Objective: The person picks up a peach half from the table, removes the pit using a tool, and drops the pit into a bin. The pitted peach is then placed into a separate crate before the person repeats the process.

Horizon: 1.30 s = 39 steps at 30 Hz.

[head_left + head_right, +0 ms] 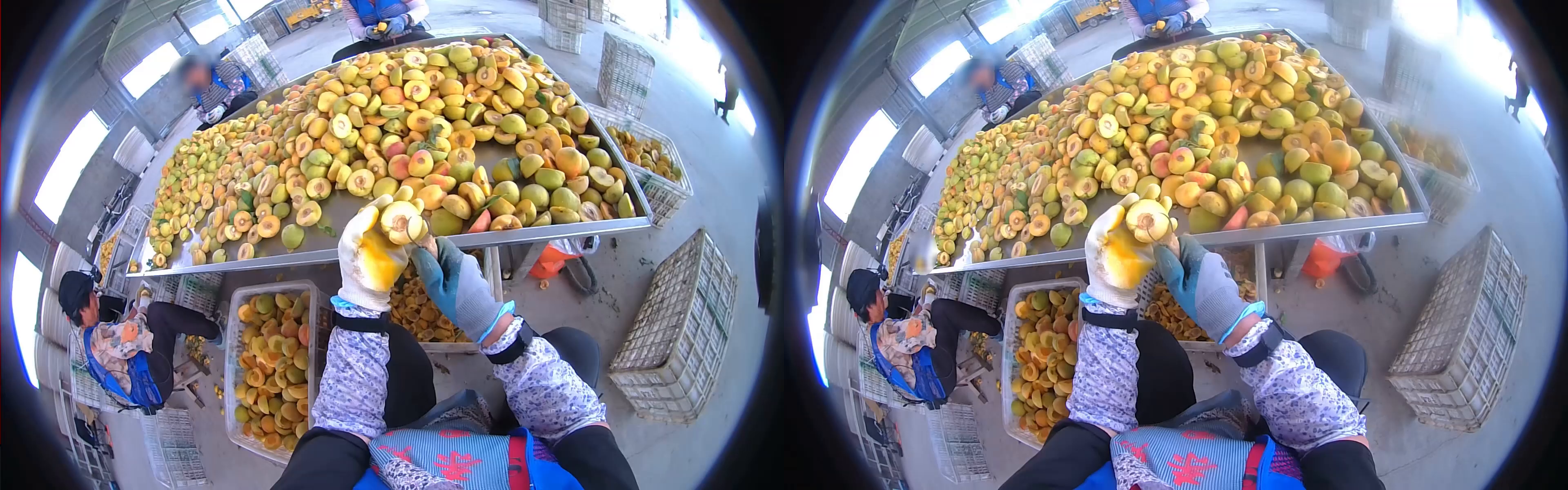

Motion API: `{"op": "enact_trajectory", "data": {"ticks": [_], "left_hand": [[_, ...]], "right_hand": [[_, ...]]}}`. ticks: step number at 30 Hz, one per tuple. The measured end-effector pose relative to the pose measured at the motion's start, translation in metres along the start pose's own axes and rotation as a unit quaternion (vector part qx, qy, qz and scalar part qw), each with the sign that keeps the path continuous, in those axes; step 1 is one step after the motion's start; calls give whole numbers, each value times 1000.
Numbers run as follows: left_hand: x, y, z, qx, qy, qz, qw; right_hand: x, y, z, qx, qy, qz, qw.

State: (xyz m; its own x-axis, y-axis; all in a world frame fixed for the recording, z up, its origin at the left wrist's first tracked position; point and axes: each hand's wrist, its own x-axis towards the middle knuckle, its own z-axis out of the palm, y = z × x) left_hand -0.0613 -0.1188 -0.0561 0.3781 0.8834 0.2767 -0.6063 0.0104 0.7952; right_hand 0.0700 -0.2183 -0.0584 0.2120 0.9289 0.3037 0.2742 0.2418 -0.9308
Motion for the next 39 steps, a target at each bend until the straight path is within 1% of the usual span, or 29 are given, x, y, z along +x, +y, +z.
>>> {"op": "enact_trajectory", "data": {"ticks": [1,2,5,6,9,10,13,14,18,21,23,24,27,30,31,33,35,36,39], "left_hand": [[-2,-2,5,-105,17,-48,993],[-5,-1,15,-209,43,-91,973],[-6,-11,29,-106,110,-42,987],[-4,-12,25,-140,110,-54,983],[-8,-4,35,-167,21,-77,983],[-9,-1,43,-146,14,-78,986],[-10,-9,45,-58,73,-55,994],[-9,-10,45,-51,94,-57,993],[-13,-12,47,-55,111,-45,991],[-17,-11,53,-50,123,-48,990],[-19,-11,56,-42,141,-54,988],[-19,-12,53,-17,130,-55,990],[-21,-13,41,48,108,-62,991],[-22,-12,43,74,111,-59,989],[-24,-12,46,73,114,-52,989],[-24,-10,52,76,107,-29,991],[-24,-5,62,84,91,2,992],[-22,-2,67,43,113,-16,993],[-16,-4,43,51,63,-40,996]], "right_hand": [[1,3,-1,1,-1,4,1000],[2,7,0,-5,5,-6,1000],[0,21,1,-69,11,-51,996],[0,20,-1,-71,14,-51,996],[-3,16,-6,-96,3,-46,994],[-3,13,-8,-92,-2,-36,995],[-3,9,-12,-85,-18,-16,996],[-4,12,-11,-88,-25,-15,996],[-6,15,-9,-70,-26,-28,997],[-10,23,-5,-21,-31,-24,999],[-10,29,-3,6,-72,7,997],[-10,31,-3,20,-92,23,995],[-15,31,-1,-6,-104,37,994],[-15,42,15,114,-97,57,987],[-17,42,12,145,-126,115,975],[-15,8,-2,204,-181,230,934],[-13,9,-3,193,-175,230,938],[-12,9,-4,188,-173,229,939],[-12,15,0,112,-159,114,974]]}}
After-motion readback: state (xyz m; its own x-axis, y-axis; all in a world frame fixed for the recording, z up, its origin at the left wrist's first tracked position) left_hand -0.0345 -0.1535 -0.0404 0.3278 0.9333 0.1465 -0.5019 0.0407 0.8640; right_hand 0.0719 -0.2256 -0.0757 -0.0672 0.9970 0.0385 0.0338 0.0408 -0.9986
